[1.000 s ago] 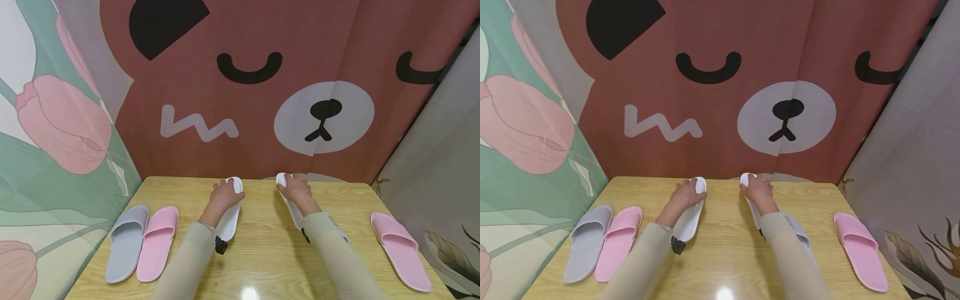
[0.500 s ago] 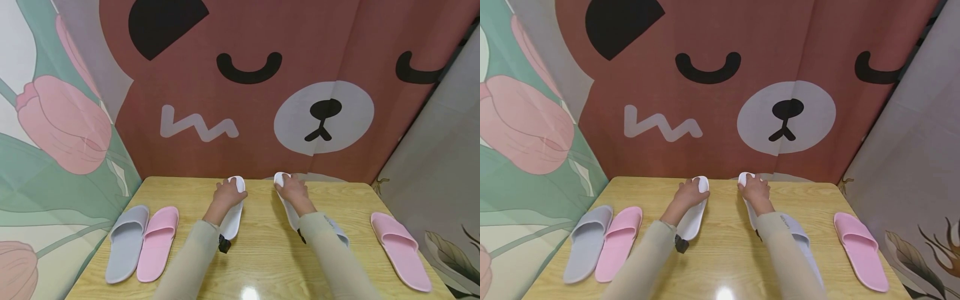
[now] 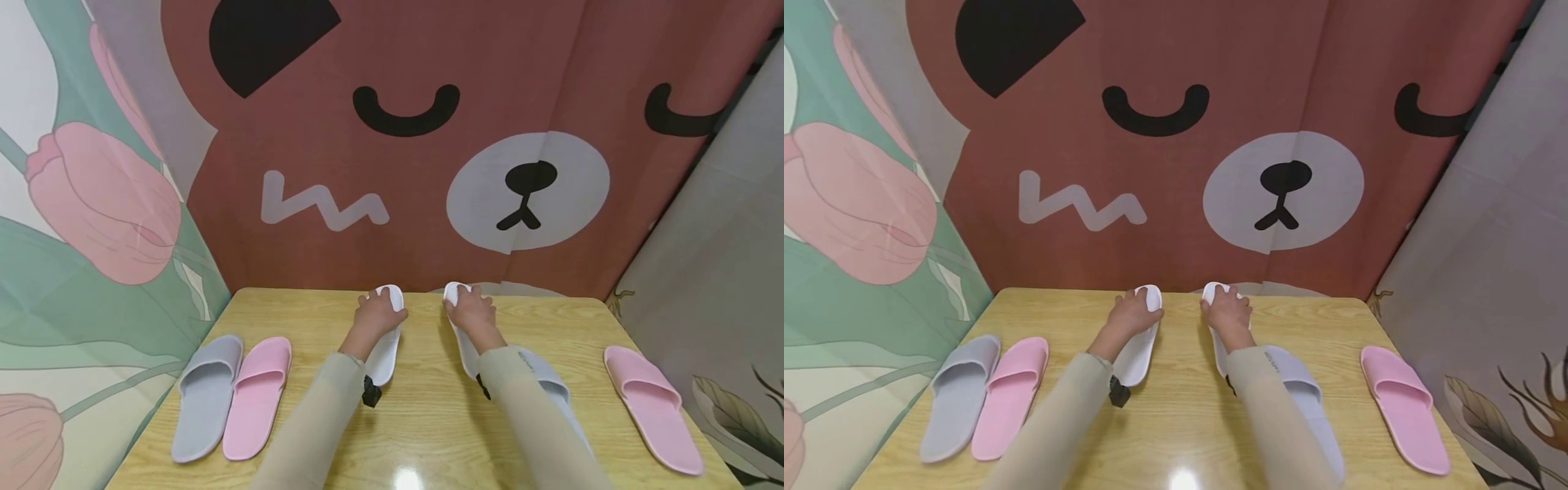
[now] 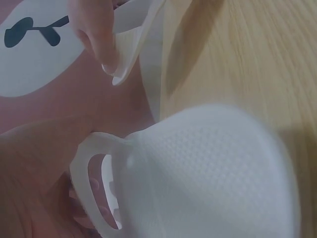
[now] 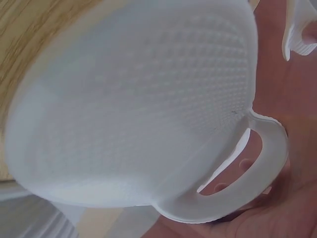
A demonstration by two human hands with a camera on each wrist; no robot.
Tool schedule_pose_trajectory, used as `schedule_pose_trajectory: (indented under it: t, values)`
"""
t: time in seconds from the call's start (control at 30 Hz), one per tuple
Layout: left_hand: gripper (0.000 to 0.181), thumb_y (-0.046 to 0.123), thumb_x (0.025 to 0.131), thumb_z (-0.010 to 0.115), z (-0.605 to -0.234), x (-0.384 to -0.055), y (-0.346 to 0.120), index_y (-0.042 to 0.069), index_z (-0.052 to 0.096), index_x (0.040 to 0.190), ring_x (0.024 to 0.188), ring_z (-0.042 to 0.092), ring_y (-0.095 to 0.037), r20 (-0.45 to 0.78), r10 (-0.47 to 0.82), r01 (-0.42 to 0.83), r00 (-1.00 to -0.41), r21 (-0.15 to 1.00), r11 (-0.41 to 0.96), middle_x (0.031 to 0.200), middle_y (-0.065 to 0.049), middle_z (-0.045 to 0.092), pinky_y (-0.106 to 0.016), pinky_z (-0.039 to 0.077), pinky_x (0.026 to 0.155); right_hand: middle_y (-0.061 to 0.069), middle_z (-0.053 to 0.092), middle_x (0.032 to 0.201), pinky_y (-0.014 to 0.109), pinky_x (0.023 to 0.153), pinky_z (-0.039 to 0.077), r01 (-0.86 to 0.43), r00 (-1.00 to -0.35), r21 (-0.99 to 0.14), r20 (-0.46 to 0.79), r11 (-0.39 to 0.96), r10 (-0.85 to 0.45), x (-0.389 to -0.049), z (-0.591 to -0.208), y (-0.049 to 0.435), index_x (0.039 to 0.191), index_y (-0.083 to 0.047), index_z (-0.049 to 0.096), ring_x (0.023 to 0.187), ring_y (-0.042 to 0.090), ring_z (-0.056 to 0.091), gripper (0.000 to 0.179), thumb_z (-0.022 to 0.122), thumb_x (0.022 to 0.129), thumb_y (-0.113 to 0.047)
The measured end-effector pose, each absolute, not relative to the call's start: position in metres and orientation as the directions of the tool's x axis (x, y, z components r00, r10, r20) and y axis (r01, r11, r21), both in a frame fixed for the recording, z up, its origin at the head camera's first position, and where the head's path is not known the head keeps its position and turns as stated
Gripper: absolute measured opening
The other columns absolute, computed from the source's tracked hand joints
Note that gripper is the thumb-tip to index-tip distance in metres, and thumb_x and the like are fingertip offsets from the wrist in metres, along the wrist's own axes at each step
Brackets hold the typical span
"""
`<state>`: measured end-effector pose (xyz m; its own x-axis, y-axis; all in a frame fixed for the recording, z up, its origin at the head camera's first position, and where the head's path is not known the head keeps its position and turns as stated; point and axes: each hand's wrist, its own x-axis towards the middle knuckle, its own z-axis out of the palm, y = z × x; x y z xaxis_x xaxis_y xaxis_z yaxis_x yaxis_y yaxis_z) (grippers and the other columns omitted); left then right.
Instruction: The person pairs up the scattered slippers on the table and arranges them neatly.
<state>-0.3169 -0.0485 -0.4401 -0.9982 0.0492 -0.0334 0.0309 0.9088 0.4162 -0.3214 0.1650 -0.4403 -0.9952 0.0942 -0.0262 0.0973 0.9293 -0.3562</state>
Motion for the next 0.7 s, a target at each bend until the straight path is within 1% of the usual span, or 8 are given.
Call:
schedule_pose_trajectory:
  t: [0.4, 0.7]
  values:
    - [0.079, 0.05, 0.09, 0.064, -0.445, -0.323, -0.037, 0.002, 0.043, 0.15, 0.128, 0.045, -0.045, -0.016, 0.058, 0.046, -0.998, 0.407, 0.912, 0.141, -0.024, 0.049, -0.055, 0.048, 0.096, 0.03, 0.038, 0.149, 0.066, 0.1, 0.04, 0.122, -0.993, -0.364, -0.042, 0.923, 0.114, -0.326, -0.45, 0.156, 0.152, -0.005, 0.042, 0.123, 0.058, 0.045, 0.066, 0.05, 0.102, -0.047]
    - [0.079, 0.051, 0.091, 0.063, -0.45, -0.328, -0.03, 0.002, 0.042, 0.15, 0.129, 0.045, -0.045, -0.02, 0.057, 0.044, -0.998, 0.4, 0.915, 0.142, -0.024, 0.049, -0.055, 0.047, 0.098, 0.029, 0.04, 0.148, 0.067, 0.1, 0.039, 0.122, -0.992, -0.394, -0.022, 0.911, 0.124, -0.328, -0.458, 0.149, 0.15, -0.004, 0.043, 0.123, 0.058, 0.046, 0.065, 0.051, 0.101, -0.046]
